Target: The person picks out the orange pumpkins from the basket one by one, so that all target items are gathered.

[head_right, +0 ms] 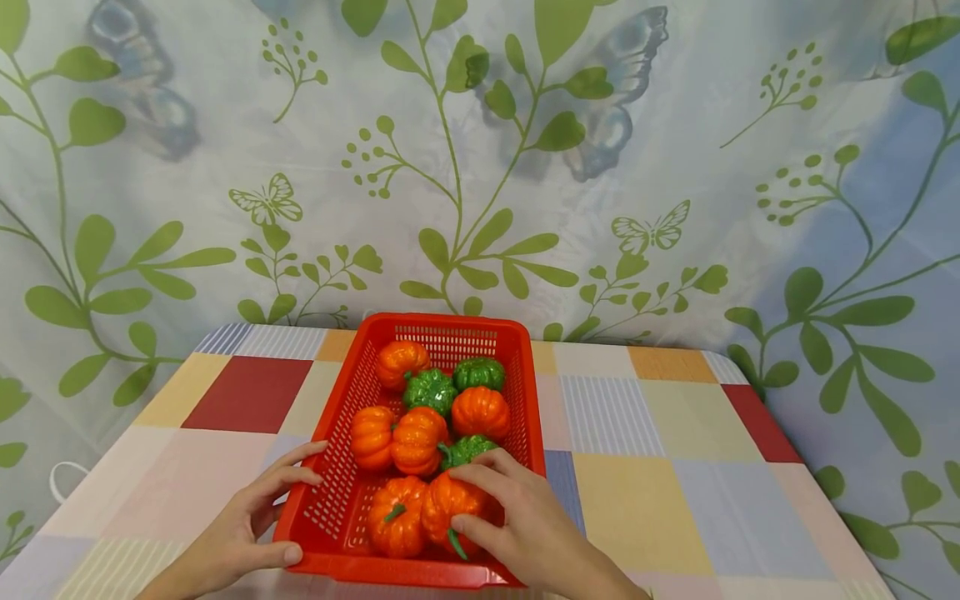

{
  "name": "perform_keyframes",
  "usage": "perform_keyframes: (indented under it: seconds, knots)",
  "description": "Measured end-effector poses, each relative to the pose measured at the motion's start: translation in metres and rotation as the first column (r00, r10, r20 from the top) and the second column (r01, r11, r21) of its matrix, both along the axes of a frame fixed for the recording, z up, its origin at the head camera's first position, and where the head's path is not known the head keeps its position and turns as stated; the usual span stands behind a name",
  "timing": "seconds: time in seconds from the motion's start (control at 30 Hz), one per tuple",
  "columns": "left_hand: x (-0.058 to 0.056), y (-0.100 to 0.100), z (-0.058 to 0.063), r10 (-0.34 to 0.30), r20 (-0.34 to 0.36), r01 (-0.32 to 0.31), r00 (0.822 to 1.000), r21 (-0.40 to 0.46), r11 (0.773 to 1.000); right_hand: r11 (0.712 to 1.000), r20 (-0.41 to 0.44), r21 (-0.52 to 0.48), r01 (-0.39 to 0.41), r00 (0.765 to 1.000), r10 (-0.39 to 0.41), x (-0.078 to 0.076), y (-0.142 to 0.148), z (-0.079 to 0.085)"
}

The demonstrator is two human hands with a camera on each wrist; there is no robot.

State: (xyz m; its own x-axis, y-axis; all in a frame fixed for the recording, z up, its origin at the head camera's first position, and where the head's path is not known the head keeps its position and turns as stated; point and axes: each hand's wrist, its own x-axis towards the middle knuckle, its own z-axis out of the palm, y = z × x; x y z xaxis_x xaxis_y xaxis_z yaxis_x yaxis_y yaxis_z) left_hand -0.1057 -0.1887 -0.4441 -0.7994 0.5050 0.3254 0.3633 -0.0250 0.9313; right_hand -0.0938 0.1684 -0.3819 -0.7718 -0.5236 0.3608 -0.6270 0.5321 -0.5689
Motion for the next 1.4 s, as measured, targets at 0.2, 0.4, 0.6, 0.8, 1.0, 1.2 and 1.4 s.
perform_keyframes:
  seconds: [0.2, 0.4, 0.6, 0.8, 1.0, 1.2, 1.4]
  knots:
    - [0.001, 0.0, 0.002, 0.013, 0.018, -0.013, 1.0, 0.0, 1.0, 1.0, -0.026, 0.006, 0.017, 1.0, -0.017, 0.0, -0.001, -0.002]
    - [0.001, 0.0, 0.003, 0.002, 0.016, -0.002, 1.0, 0.004, 1.0, 0.997, -0.019, -0.001, 0.079, 0.997, -0.079, 0.001, -0.002, -0.003]
    - [0.001, -0.002, 0.003, -0.007, 0.011, 0.007, 1.0, 0.001, 1.0, 0.995, -0.014, -0.041, 0.091, 0.996, -0.091, 0.001, -0.001, -0.004]
    - [0.001, -0.003, 0.004, -0.003, 0.022, 0.003, 1.0, -0.009, 1.0, 0.991, 0.038, -0.121, 0.065, 0.997, -0.061, 0.0, 0.0, -0.003]
    - [0.001, -0.003, 0.003, -0.003, 0.027, 0.003, 1.0, -0.009, 1.0, 0.974, 0.037, -0.225, -0.01, 0.999, 0.019, -0.002, 0.003, -0.002]
    - [0.0, -0.002, 0.003, -0.017, 0.037, 0.018, 0.999, -0.003, 1.0, 0.932, 0.21, -0.363, 0.004, 0.975, 0.078, -0.001, 0.008, 0.002]
    - [-0.001, -0.002, 0.003, -0.016, 0.063, 0.016, 0.998, -0.004, 1.0, 0.93, 0.353, -0.354, 0.1, 0.935, 0.033, -0.001, 0.01, 0.006]
